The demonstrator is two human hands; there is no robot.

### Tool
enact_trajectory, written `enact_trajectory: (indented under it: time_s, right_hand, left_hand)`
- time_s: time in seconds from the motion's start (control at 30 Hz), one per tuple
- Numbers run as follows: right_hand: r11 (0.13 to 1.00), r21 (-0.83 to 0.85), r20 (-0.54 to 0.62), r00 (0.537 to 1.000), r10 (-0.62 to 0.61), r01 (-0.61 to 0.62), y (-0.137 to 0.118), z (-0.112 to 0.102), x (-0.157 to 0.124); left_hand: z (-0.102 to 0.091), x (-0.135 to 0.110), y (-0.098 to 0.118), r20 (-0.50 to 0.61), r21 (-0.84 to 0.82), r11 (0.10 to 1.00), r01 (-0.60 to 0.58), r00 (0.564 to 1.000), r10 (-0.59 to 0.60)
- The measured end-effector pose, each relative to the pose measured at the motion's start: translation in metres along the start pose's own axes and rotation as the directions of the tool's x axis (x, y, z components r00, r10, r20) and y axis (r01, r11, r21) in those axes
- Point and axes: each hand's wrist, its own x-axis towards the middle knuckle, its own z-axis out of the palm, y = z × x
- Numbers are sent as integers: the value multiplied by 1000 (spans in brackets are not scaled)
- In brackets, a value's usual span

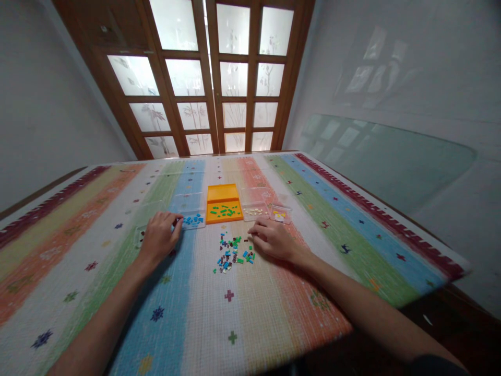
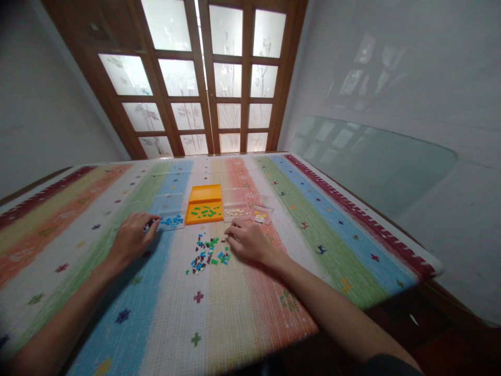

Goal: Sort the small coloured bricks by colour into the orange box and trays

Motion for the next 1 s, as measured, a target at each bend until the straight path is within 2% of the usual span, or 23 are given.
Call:
enact_trajectory:
  time_s: [0.13,0.3,0.47,0.63,0.83,1.0]
  right_hand:
    - [1000,-11,3,1000,1,-1,-1,0,0]
    - [1000,-18,-6,1000,-9,9,-1,1,1]
    - [1000,-11,4,1000,9,-9,1,3,1]
    - [1000,-18,7,1000,-11,12,1,3,0]
    - [999,-29,27,1000,-15,16,-2,4,-1]
    - [999,-29,32,999,-17,18,-2,6,-2]
  left_hand:
    - [6,0,-3,4,56,998,-9,1000,9]
    - [7,0,-8,39,47,999,-22,999,21]
    - [1,0,-8,-16,23,1000,-14,1000,14]
    - [-3,-4,19,-28,-126,990,-57,998,53]
    - [12,-14,66,132,-322,926,-198,959,250]
    - [30,-18,75,176,-360,915,-184,949,260]
